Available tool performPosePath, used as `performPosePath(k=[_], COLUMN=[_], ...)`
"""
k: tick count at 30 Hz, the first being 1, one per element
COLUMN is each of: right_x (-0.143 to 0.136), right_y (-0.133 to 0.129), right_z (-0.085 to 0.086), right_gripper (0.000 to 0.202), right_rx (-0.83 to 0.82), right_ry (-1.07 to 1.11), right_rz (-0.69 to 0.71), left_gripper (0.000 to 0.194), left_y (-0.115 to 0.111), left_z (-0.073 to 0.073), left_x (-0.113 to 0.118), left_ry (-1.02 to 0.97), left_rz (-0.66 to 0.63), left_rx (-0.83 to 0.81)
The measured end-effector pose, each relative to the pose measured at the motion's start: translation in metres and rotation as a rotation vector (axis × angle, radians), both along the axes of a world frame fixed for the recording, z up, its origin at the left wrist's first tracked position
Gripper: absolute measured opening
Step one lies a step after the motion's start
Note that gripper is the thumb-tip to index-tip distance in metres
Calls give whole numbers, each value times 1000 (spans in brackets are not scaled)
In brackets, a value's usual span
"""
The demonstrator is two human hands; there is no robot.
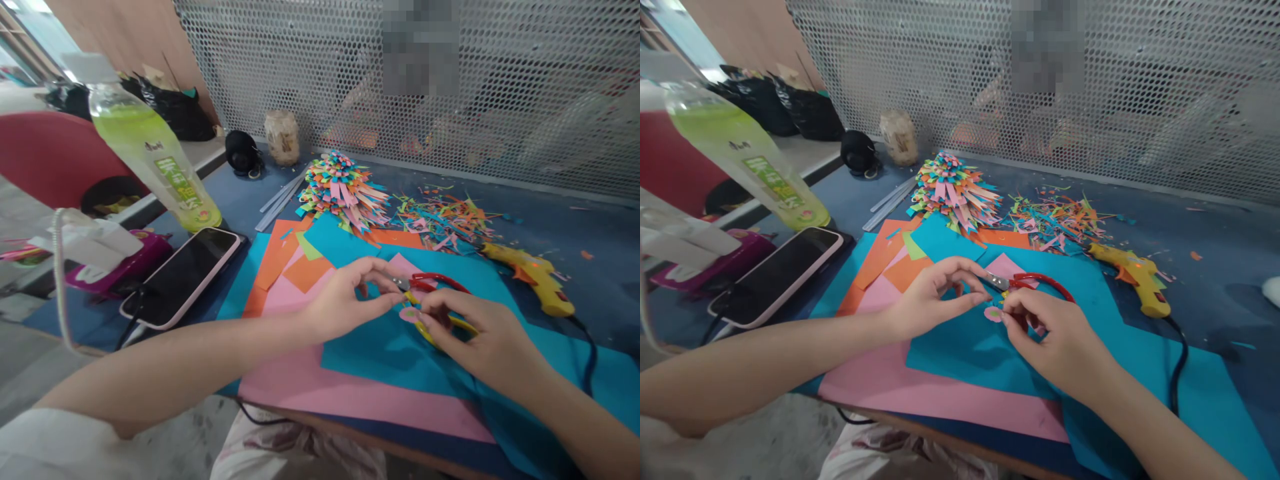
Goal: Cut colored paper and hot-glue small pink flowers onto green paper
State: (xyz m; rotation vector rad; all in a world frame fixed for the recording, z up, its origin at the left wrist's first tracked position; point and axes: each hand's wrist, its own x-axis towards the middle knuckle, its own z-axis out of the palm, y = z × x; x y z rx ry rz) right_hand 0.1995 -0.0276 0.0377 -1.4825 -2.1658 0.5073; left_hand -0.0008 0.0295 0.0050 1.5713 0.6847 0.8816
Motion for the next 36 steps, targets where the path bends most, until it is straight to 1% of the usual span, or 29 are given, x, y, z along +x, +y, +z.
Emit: performPosePath(k=[7, 11, 15, 20, 27, 32, 36], right_x=[-2, -2, 0, -1, 0, 1, 0], right_y=[-1, 0, 0, -1, -1, -1, 0], right_z=[0, 0, -2, -3, -2, -3, -3], right_gripper=[15, 15, 14, 17, 14, 11, 13], right_rx=[-6, -2, -3, 14, 34, 27, 49], right_ry=[24, 25, 14, 6, -1, -5, -3], right_rz=[13, 24, 36, 35, 30, 11, 22], left_gripper=[27, 26, 26, 26, 21, 18, 17], left_y=[-1, -1, -1, -1, -1, -2, -2], left_z=[1, 0, -1, -1, -1, -1, 1], left_x=[-1, -1, 0, 1, 1, -1, -1], left_ry=[35, 29, 11, -53, -15, -23, 3], left_rz=[-50, -55, -48, -64, -28, -22, -21], left_rx=[14, 28, 27, -15, 8, 27, 30])
